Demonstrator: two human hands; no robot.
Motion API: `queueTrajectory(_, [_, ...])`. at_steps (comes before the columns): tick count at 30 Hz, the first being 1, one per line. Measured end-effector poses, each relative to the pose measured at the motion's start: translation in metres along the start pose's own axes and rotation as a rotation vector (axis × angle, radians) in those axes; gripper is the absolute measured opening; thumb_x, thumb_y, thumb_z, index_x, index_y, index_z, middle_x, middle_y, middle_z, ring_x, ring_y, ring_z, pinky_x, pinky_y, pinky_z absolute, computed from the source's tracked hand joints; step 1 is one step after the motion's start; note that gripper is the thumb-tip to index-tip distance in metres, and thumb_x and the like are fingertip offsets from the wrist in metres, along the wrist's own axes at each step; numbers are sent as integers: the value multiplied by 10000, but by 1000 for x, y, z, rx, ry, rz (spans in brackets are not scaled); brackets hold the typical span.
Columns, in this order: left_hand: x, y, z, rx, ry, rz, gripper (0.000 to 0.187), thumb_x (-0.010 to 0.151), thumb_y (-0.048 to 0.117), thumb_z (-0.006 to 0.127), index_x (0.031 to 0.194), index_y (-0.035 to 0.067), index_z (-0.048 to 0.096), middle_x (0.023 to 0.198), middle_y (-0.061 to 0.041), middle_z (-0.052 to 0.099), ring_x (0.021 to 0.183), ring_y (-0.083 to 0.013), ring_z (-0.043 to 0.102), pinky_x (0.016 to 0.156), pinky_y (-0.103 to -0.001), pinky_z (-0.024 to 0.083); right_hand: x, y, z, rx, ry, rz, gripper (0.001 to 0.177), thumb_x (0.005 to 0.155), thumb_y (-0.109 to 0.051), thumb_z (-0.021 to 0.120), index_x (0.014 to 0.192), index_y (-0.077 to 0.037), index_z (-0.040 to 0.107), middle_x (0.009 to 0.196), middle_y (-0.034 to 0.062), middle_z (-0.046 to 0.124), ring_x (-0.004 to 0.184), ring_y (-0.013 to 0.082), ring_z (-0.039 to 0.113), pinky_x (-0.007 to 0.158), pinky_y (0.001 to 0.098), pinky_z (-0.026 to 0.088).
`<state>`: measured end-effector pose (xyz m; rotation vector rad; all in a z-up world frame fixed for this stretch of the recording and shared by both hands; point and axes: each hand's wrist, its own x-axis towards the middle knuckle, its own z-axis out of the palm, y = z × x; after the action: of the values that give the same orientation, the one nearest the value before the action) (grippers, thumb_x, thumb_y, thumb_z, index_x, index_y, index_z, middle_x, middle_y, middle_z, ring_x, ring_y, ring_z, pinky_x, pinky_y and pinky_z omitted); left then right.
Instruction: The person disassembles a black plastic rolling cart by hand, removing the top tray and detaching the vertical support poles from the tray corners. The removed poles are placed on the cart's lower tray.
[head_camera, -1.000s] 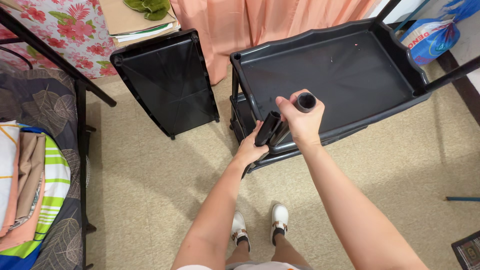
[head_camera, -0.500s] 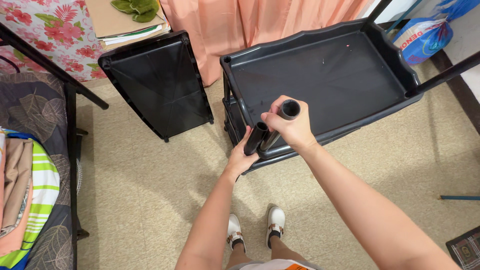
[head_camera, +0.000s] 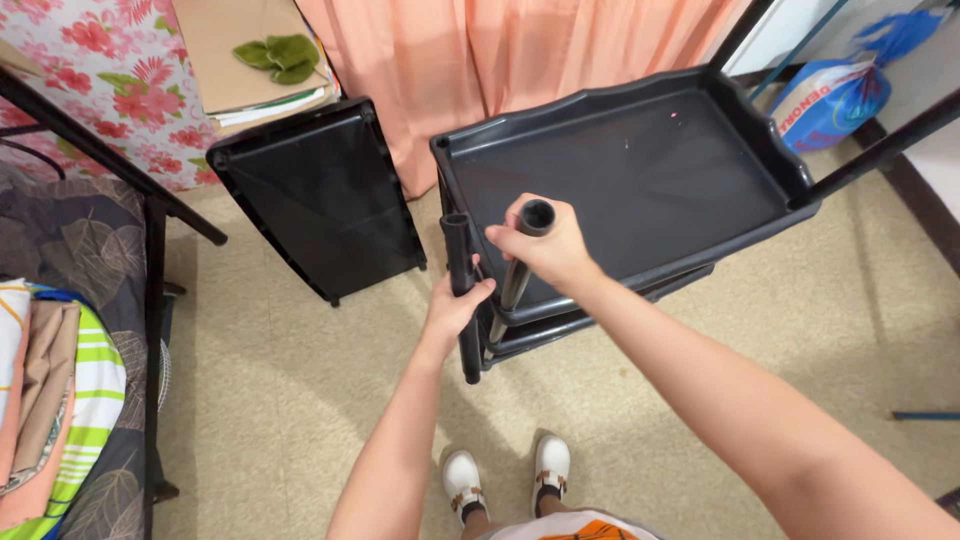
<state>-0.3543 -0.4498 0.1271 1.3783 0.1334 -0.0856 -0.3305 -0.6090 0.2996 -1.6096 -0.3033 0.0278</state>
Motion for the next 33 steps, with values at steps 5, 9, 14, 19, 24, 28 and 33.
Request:
queueTrajectory(5, [-16,46,5,38,100,16,607,827,189,829,1382,45,631,1328,-64,695,1150,-129,637,971,-308,481,32,5,26,-6,224,-108,231,849,-60,785,728,-62,588,618,-18,604,521,58,586,469,241,460])
queueTrajectory(9, [-24,56,-6,66,213,59,587,809,187,843,1350,45,666,1290,-75,716,1150,-130,660,1003,-303,507,76,8,31,25,287,-200,230,847,-68,786,730,-57,588,610,-11,609,501,69,589,466,252,468])
queueTrajectory(14, [-22,61,-7,63,288,33,613,808,195,821,1380,90,626,1324,-32,695,1077,-137,662,953,-303,518,132,7,26,21,421,-229,214,805,-111,807,741,-53,612,600,-14,640,478,78,612,459,261,500])
queueTrajectory(19, [-9,62,21,31,312,28,633,825,191,817,1409,46,622,1310,-100,690,1111,-164,637,963,-319,501,188,3,-8,-68,409,-268,296,829,-234,841,789,-43,618,657,-4,673,557,92,654,542,272,549])
queueTrajectory(24, [2,55,29,-34,415,35,638,814,199,822,1379,7,599,1327,-99,685,1237,-183,646,1034,-313,497,217,29,2,-212,58,-232,420,819,-331,873,1037,-53,644,921,14,708,847,121,669,772,294,557])
queueTrajectory(28, [9,49,11,-92,482,70,582,825,195,830,1324,9,597,1231,-105,688,1056,-158,665,918,-312,527,219,59,51,-314,-92,-180,477,784,-314,873,1111,-37,662,972,49,710,907,155,665,816,322,544])
queueTrajectory(33, [32,37,-33,-43,536,35,430,870,216,854,1133,-46,636,945,-93,693,753,-142,652,721,-320,548,206,60,63,-258,203,-215,441,771,-270,864,1052,-34,619,884,38,697,795,128,654,748,294,556])
